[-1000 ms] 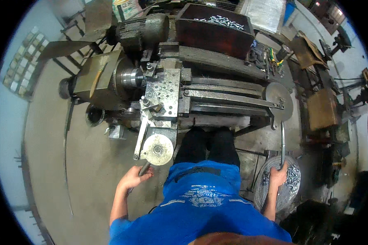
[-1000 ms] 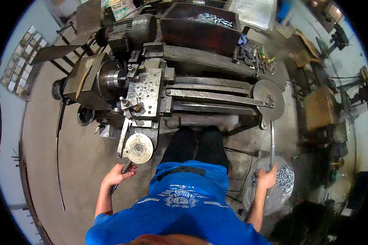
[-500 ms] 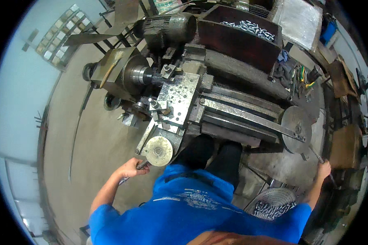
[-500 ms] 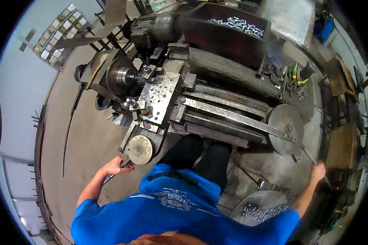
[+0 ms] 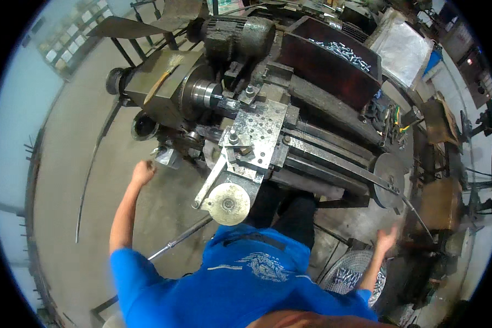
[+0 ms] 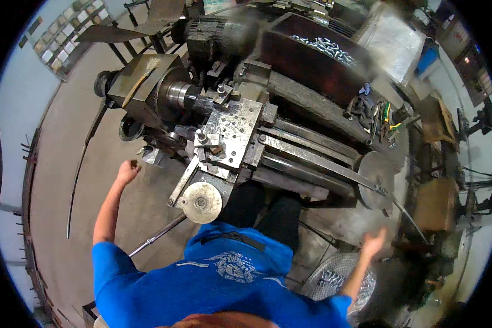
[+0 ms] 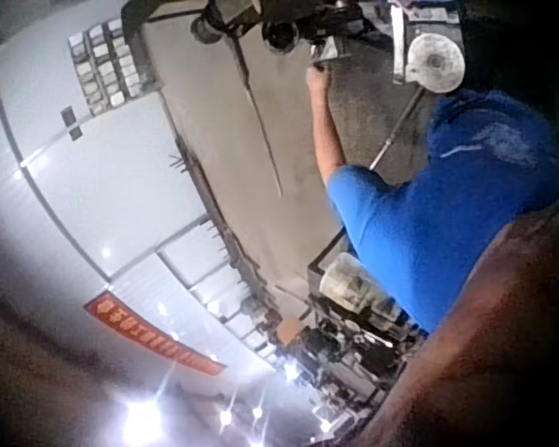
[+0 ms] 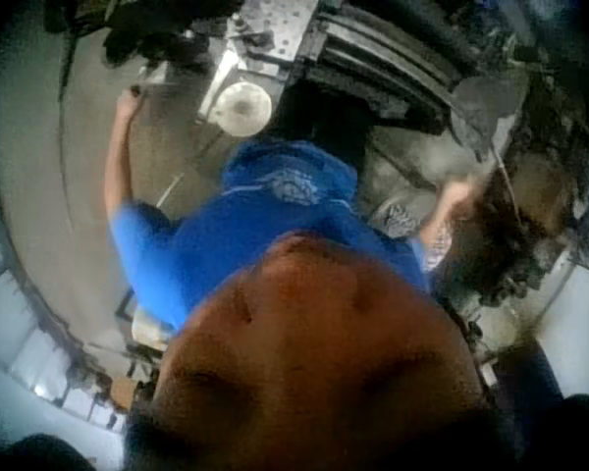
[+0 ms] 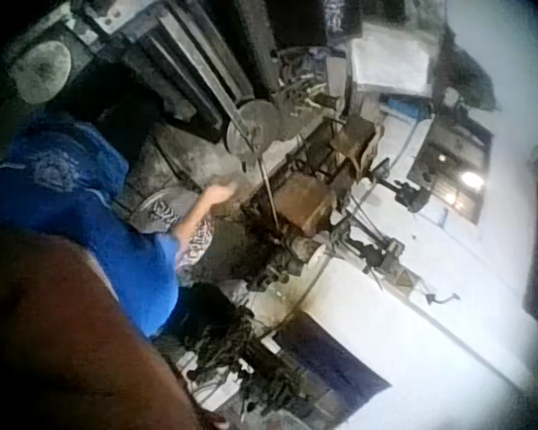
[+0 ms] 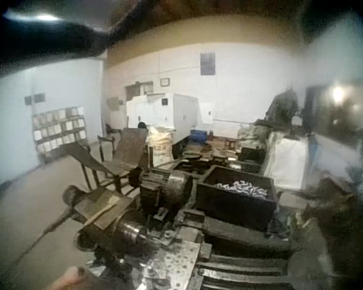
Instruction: The person operates a metal lathe, repeatedly loading small metal pieces into the chuck, engaging the machine, and collecting the finished parts into a mesh basket. The cycle of loading, machining, and collecting is repeated throughout the clip.
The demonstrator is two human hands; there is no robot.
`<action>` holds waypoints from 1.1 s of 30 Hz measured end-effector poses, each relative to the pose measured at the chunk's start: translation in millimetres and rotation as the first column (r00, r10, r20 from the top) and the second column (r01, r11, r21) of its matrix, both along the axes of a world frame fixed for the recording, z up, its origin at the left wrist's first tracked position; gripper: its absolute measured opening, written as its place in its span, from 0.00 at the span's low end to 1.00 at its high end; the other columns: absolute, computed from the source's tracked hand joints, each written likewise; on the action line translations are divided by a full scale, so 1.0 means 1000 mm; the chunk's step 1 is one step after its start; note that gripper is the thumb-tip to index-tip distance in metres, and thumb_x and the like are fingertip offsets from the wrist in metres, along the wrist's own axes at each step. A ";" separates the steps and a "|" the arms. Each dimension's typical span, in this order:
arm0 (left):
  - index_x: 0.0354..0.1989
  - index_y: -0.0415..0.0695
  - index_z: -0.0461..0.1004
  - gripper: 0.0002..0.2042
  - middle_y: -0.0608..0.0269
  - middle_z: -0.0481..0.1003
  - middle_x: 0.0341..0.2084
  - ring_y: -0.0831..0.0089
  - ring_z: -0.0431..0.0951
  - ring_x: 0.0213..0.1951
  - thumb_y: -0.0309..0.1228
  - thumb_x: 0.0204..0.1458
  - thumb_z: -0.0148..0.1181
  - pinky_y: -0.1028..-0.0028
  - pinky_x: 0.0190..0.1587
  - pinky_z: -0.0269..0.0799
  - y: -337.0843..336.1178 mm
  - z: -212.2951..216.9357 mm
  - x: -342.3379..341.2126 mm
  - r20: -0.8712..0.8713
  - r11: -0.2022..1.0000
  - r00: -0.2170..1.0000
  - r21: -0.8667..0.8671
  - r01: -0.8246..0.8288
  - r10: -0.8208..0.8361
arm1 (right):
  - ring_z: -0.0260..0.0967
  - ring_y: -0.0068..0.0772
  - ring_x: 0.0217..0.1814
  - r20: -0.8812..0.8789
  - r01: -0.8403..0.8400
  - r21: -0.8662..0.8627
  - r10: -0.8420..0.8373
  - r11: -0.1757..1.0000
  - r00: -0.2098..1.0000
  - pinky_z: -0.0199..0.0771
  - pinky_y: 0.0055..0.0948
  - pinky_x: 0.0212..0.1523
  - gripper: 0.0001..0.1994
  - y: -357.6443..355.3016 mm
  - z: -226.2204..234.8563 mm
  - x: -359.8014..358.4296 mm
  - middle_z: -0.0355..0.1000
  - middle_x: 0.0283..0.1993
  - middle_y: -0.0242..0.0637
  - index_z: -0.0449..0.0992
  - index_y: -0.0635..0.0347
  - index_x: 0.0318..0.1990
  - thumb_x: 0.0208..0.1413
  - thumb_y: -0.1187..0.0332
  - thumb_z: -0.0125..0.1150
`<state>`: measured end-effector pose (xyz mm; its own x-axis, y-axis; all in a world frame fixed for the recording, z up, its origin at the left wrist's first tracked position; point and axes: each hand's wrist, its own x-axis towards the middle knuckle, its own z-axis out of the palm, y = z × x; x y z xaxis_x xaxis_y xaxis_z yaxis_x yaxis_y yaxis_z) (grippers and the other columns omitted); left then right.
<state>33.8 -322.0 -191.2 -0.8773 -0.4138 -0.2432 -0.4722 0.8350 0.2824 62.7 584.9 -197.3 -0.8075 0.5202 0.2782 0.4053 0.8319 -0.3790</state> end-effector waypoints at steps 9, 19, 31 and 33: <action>0.32 0.39 0.73 0.15 0.45 0.75 0.28 0.49 0.76 0.34 0.40 0.49 0.52 0.57 0.38 0.71 -0.027 -0.060 -0.064 0.017 0.938 0.988 -0.311 0.153 -0.156 | 0.73 0.44 0.40 0.008 -0.183 -0.129 0.186 0.975 0.983 0.70 0.33 0.44 0.19 -0.122 0.032 0.042 0.75 0.38 0.50 0.77 0.68 0.38 0.32 0.72 0.56; 0.33 0.40 0.70 0.12 0.49 0.76 0.30 0.51 0.77 0.35 0.37 0.48 0.51 0.57 0.38 0.72 -0.018 -0.094 -0.063 -0.102 0.971 0.994 -0.241 0.011 -0.037 | 0.74 0.37 0.40 0.005 -0.339 -0.275 0.354 0.900 0.935 0.71 0.29 0.44 0.17 -0.189 0.119 -0.054 0.75 0.37 0.49 0.77 0.67 0.38 0.36 0.74 0.54; 0.43 0.48 0.74 0.14 0.56 0.77 0.31 0.59 0.76 0.37 0.37 0.49 0.55 0.62 0.39 0.71 -0.062 0.090 -0.005 -0.231 0.956 0.970 -0.294 0.008 -0.079 | 0.69 0.44 0.41 -0.259 -0.996 0.003 0.962 0.089 0.085 0.67 0.34 0.46 0.19 -0.500 0.219 -0.256 0.74 0.38 0.43 0.78 0.60 0.34 0.29 0.64 0.57; 0.41 0.46 0.74 0.11 0.55 0.77 0.32 0.58 0.76 0.36 0.35 0.51 0.52 0.63 0.38 0.71 -0.086 0.138 0.029 -0.444 0.933 0.896 -0.323 -0.157 -0.003 | 0.71 0.45 0.39 -0.118 -0.999 0.030 0.993 0.028 0.024 0.70 0.35 0.44 0.18 -0.534 0.215 -0.275 0.75 0.34 0.43 0.80 0.57 0.31 0.26 0.64 0.57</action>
<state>62.7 -407.8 -52.9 -0.8220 -0.4712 0.3197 -0.4372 0.8820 0.1760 -212.6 50.6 17.5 -0.5303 -0.7544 0.3867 -0.8338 0.3815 -0.3990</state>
